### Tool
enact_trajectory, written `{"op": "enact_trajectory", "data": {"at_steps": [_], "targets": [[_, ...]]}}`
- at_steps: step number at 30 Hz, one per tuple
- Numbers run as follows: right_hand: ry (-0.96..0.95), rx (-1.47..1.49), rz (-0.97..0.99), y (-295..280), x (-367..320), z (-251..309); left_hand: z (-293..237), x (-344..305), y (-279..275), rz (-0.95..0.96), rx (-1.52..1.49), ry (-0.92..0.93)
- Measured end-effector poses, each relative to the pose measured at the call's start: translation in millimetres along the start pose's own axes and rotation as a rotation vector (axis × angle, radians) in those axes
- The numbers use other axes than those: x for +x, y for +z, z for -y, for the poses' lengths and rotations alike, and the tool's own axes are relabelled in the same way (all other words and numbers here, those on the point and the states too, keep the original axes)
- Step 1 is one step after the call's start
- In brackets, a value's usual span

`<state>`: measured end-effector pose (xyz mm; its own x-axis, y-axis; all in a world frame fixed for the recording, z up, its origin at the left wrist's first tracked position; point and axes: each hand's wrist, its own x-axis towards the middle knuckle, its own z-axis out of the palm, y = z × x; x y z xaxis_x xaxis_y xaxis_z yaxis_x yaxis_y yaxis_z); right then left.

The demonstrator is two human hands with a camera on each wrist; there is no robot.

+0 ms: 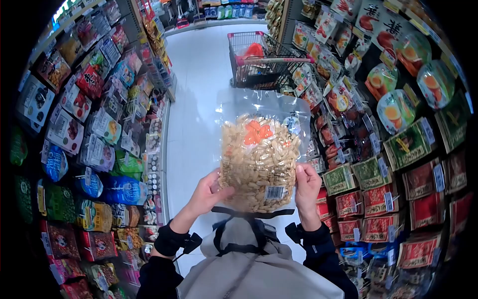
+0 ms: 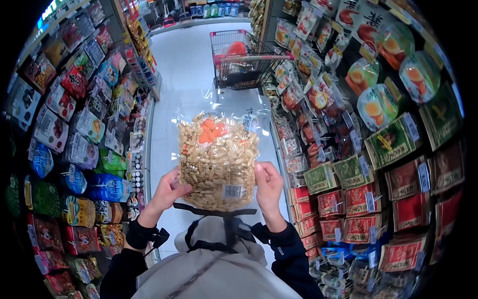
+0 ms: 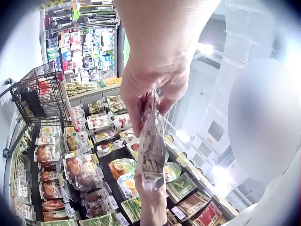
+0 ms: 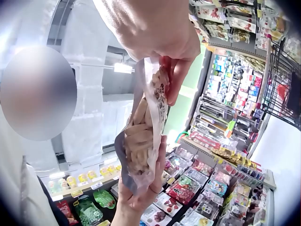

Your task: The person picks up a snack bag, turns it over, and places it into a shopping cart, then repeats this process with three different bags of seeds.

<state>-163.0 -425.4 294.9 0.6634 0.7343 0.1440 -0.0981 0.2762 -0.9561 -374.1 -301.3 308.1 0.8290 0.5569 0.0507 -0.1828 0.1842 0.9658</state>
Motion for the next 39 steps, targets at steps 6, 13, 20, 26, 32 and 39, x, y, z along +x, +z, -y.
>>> {"op": "enact_trajectory", "data": {"at_steps": [6, 13, 20, 26, 32, 39], "targets": [[-0.001, 0.012, 0.035, 12, 63, -11, -3, 45, -18, -0.043, -0.034, 0.008], [0.04, 0.003, 0.059, 45, 125, -31, -5, 89, -66, -0.092, -0.067, 0.004], [0.064, 0.015, 0.1, 117, 208, -80, -8, 147, -166, -0.178, -0.073, -0.006], [0.127, -0.011, 0.204, 207, 297, -121, -40, 201, -277, -0.242, -0.036, 0.024], [0.157, 0.033, 0.182, 273, 360, -134, -62, 252, -358, -0.213, -0.008, -0.01], [0.256, -0.029, 0.191, 294, 411, -155, -69, 297, -405, -0.206, -0.069, -0.029]]}}
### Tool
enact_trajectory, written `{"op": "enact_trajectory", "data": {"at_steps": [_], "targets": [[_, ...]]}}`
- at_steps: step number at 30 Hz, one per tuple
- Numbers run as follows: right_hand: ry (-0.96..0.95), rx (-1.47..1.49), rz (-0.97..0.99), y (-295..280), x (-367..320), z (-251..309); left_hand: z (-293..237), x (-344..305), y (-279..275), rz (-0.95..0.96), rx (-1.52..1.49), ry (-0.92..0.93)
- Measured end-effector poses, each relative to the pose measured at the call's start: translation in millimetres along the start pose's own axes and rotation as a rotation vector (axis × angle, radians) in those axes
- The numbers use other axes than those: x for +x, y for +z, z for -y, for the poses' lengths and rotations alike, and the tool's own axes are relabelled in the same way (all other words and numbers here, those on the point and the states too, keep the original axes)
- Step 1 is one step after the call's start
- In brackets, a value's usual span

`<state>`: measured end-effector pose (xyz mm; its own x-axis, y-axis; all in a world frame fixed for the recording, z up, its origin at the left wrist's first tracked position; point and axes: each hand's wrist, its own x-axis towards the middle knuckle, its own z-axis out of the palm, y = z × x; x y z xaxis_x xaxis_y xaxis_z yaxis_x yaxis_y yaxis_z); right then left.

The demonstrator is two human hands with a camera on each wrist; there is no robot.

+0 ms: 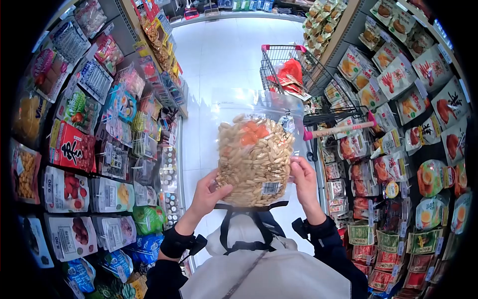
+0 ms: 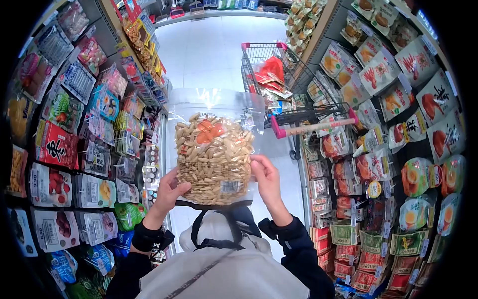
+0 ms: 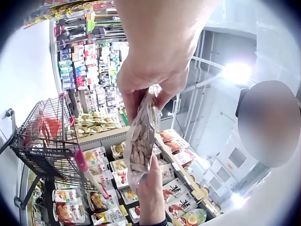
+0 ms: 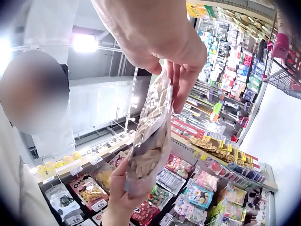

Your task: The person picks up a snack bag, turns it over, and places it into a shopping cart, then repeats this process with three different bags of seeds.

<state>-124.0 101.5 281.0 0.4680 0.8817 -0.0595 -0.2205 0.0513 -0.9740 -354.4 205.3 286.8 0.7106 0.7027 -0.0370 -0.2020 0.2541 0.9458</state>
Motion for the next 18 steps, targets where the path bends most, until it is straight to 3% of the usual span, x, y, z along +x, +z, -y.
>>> {"op": "enact_trajectory", "data": {"at_steps": [6, 18], "targets": [[-0.005, -0.018, -0.017, -21, 42, 20, 0, 50, -30, -0.056, 0.033, 0.017], [-0.166, -0.033, -0.299, -107, 128, 60, -18, 213, -41, -0.072, 0.09, 0.046]]}}
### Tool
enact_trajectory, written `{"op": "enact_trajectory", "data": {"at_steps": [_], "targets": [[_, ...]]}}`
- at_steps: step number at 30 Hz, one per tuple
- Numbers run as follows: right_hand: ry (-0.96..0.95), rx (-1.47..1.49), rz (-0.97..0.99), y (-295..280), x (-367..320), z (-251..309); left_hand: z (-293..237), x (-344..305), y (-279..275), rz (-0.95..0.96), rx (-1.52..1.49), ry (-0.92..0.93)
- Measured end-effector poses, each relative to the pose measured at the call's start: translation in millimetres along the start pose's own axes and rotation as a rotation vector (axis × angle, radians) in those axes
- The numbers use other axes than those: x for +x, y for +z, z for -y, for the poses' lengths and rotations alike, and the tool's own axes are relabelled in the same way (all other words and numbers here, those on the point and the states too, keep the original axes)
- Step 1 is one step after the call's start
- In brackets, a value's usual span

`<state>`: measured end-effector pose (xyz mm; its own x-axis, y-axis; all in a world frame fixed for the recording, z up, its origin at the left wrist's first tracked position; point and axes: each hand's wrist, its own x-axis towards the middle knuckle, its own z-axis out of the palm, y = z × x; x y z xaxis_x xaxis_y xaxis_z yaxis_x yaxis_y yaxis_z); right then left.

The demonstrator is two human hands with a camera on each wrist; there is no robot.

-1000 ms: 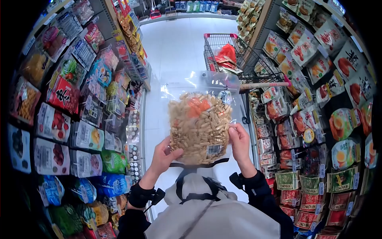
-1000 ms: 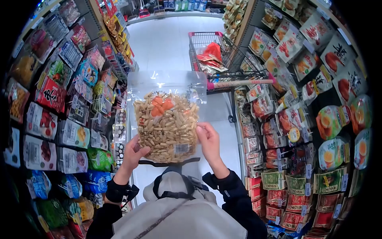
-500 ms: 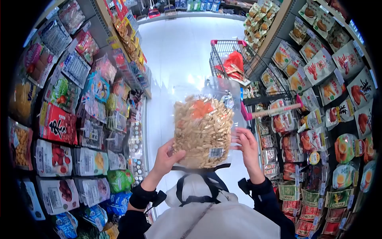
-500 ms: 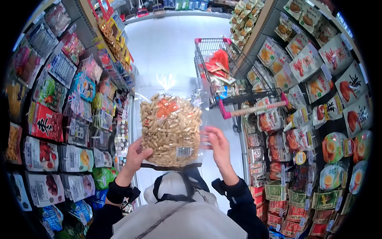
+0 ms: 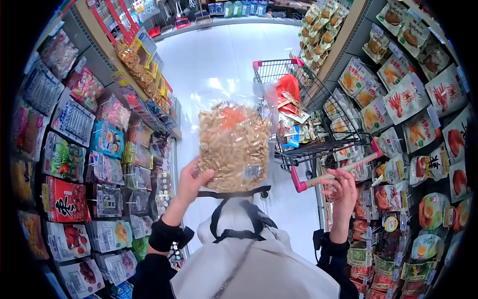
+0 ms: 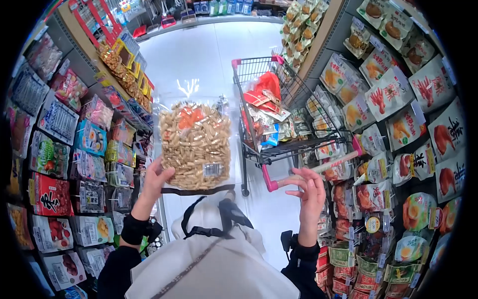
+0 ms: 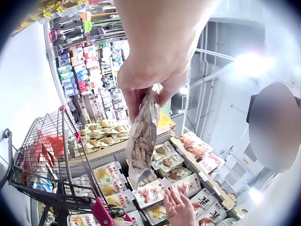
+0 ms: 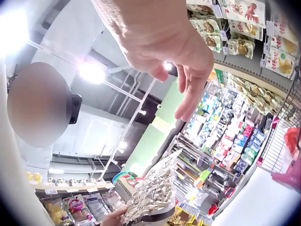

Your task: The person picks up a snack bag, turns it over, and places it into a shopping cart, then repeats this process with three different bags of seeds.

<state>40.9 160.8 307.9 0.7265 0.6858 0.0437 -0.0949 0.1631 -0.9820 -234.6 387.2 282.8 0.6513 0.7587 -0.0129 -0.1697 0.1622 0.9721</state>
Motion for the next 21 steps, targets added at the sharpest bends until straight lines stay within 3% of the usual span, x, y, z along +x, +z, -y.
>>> {"op": "enact_trajectory", "data": {"at_steps": [14, 21], "targets": [[0.028, 0.022, -0.177, -38, 47, -19, 10, 128, 6, -0.018, 0.195, -0.059], [0.167, 0.014, -0.286, -37, 60, -30, 27, 211, -7, 0.022, 0.376, -0.018]]}}
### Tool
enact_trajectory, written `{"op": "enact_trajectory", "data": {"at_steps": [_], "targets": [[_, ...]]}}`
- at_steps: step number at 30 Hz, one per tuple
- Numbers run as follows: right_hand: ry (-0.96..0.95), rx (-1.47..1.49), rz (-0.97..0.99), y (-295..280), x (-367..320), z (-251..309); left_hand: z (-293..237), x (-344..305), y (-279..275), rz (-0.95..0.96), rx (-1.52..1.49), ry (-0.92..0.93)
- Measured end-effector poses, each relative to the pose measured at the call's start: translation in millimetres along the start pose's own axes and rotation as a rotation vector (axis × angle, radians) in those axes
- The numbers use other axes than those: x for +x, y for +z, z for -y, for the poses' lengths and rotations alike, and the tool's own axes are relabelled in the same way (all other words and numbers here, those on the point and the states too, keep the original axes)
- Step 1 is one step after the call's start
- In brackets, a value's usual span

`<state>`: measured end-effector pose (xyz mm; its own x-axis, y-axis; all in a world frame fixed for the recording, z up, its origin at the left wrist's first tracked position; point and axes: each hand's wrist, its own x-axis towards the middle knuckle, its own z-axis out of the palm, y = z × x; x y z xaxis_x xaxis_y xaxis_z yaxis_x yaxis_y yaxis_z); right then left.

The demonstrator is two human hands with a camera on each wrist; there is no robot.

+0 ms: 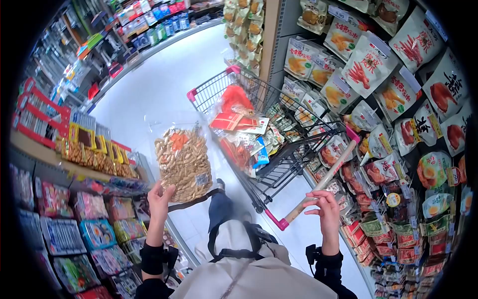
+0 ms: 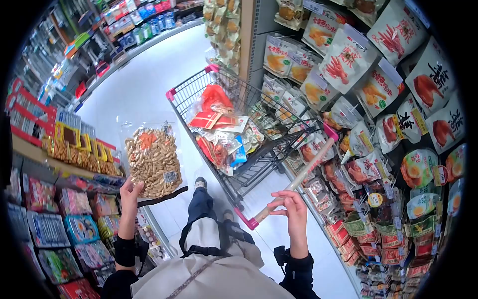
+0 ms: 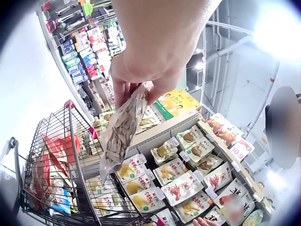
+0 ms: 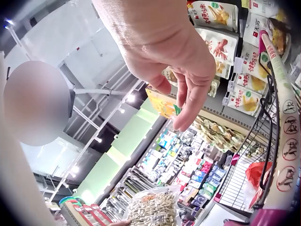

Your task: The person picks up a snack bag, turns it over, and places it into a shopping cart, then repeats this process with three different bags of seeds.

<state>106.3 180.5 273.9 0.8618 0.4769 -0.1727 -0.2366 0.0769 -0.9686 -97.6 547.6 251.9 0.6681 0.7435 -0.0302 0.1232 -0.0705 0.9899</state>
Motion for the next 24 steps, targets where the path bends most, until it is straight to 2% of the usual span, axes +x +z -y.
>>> {"op": "enact_trajectory", "data": {"at_steps": [2, 6, 10, 13, 15, 19, 22, 23, 24], "targets": [[0.007, -0.012, -0.051, 6, 8, -1, -5, 29, 3, 0.032, 0.064, -0.101], [0.052, -0.02, -0.173, 24, 27, -5, 21, 111, 10, 0.118, -0.052, -0.118], [0.122, -0.011, -0.301, 53, 57, -11, 32, 204, 30, 0.209, -0.006, -0.164], [0.174, -0.019, -0.376, 80, 83, -8, 46, 272, 53, 0.241, -0.034, -0.343], [0.186, -0.007, -0.388, 96, 99, -10, 85, 313, 79, 0.25, -0.17, -0.329], [0.225, 0.018, -0.43, 121, 129, -13, 151, 375, 135, 0.327, -0.177, -0.531], [0.252, 0.026, -0.458, 133, 142, -19, 174, 386, 179, 0.355, -0.144, -0.588], [0.265, 0.033, -0.473, 136, 145, -20, 203, 391, 189, 0.413, -0.11, -0.495], [0.278, 0.036, -0.483, 138, 147, -24, 207, 391, 201, 0.485, 0.008, -0.536]]}}
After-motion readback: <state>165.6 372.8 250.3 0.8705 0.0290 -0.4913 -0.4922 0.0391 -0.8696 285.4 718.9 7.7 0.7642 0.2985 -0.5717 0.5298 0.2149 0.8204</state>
